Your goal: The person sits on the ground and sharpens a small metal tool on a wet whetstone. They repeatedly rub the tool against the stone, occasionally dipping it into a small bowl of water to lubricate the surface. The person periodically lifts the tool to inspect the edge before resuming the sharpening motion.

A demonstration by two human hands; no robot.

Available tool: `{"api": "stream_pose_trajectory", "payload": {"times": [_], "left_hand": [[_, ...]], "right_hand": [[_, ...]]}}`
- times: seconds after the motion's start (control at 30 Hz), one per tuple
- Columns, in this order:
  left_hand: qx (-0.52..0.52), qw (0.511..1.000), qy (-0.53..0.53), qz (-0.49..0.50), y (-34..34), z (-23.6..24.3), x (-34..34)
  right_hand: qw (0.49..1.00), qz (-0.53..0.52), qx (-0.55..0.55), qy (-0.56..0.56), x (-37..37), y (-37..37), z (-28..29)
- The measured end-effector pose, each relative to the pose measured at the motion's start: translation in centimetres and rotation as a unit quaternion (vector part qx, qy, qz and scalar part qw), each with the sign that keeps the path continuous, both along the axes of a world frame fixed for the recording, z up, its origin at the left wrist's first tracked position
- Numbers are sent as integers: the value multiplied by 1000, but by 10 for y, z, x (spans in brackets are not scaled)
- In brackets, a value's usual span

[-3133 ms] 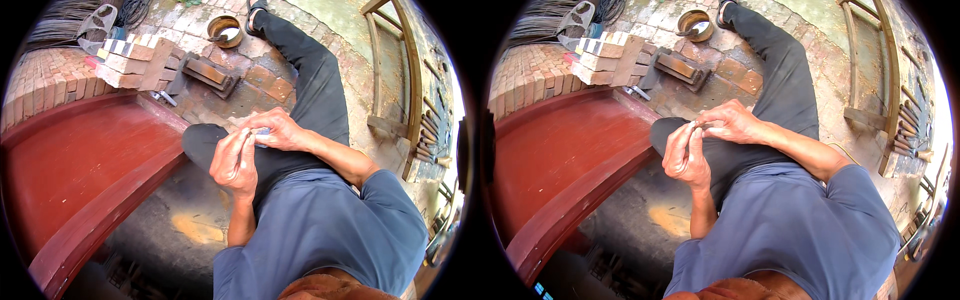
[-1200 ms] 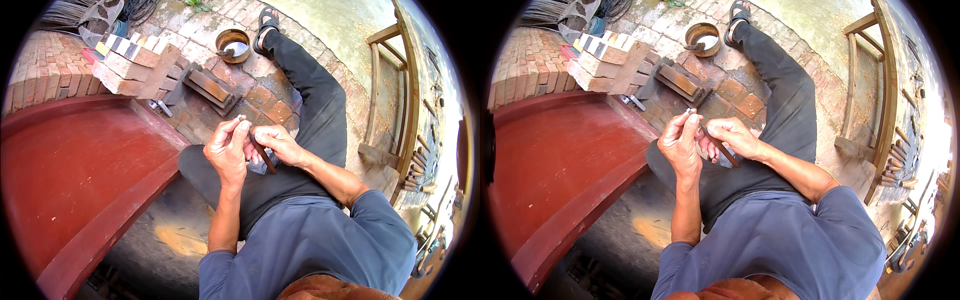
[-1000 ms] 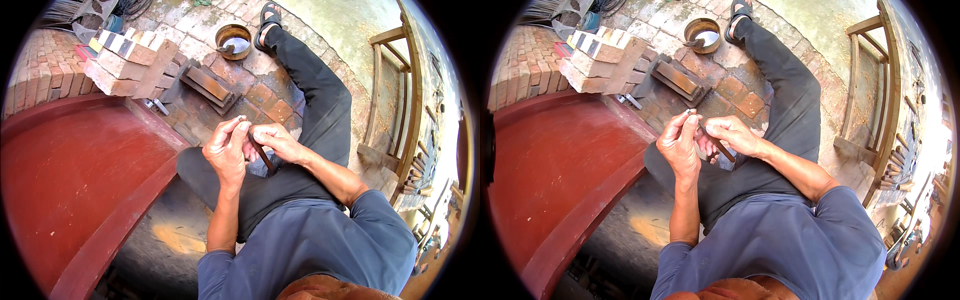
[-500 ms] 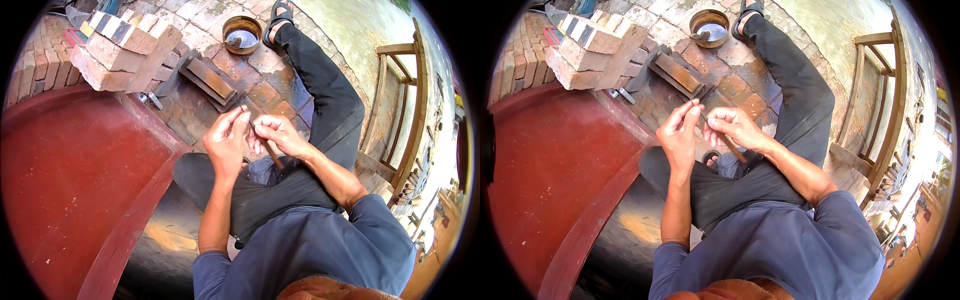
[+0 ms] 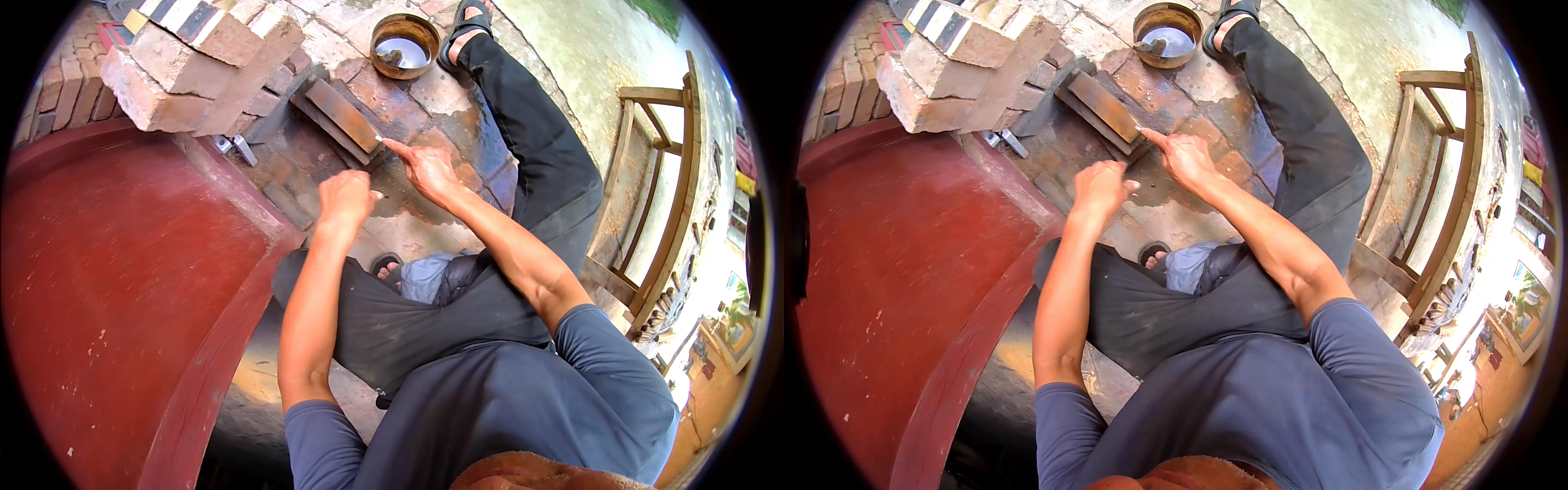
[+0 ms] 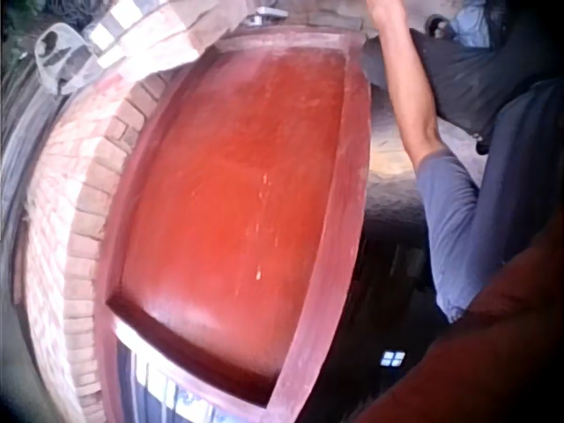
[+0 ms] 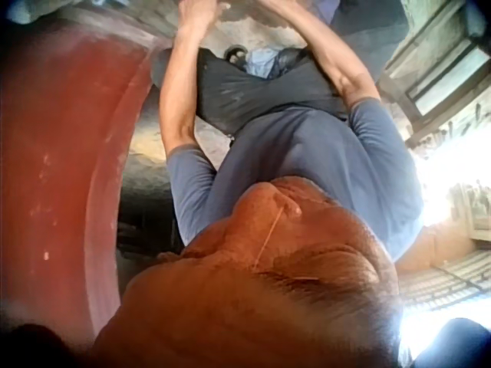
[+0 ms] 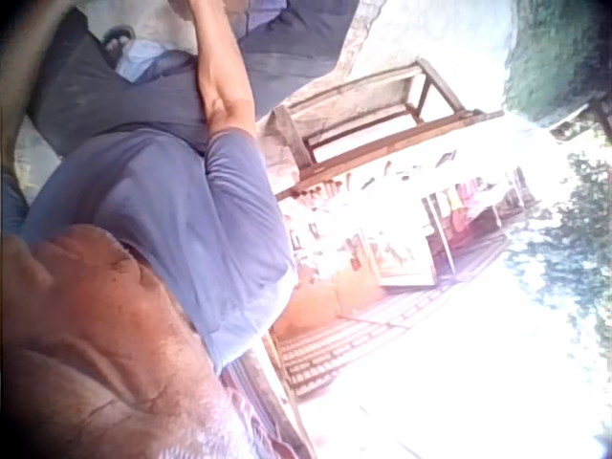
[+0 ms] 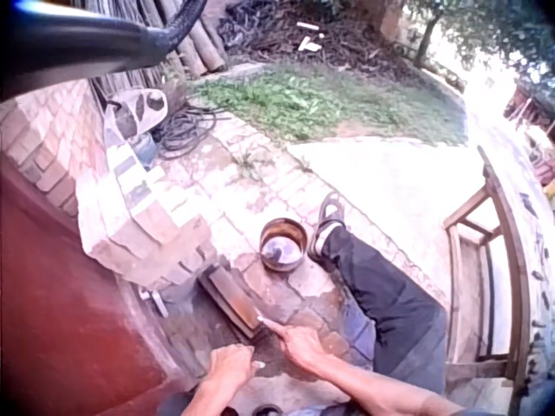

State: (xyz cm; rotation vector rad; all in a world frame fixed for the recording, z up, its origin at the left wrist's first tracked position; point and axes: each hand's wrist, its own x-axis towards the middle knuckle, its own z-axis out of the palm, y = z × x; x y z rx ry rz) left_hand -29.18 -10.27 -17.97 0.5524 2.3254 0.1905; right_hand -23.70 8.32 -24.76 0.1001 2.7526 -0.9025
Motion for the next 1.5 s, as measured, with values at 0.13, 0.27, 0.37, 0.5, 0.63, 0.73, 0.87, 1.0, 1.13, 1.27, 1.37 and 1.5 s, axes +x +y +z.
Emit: {"api": "stream_pose_trajectory", "payload": {"times": [0.13,0.27,0.37,0.5,0.63,0.73,0.87,1.0,1.13,1.27,1.37,1.5], "left_hand": [[-27,999,40,20,-16,-13,-30],[59,982,165,69,-23,-30,-39],[82,980,165,70,-22,-39,-37],[53,989,130,48,-19,-45,-43],[22,989,142,24,-23,-57,-57],[31,991,125,26,-22,-60,-58],[11,995,96,22,-25,-67,-55],[-18,996,84,15,-21,-71,-56],[-20,997,72,26,-20,-71,-59],[-31,997,71,22,-16,-69,-59],[-7,996,78,33,-24,-73,-59],[-36,997,54,34,-14,-65,-62]], "right_hand": [[1000,16,23,-6,3,4,-6],[999,31,41,-15,2,3,-6],[997,46,45,-33,-1,4,-4],[996,62,60,-37,-5,3,-5],[992,83,92,-24,-8,-2,-6],[988,96,120,-15,-9,-4,-4],[986,97,135,-4,-7,-8,-4],[986,93,135,26,-16,-13,-10],[987,98,125,37,-22,-14,-11],[985,80,150,-1,-1,-15,-7],[988,86,129,23,-23,-18,-10],[987,86,136,-15,-15,-16,-6]]}}
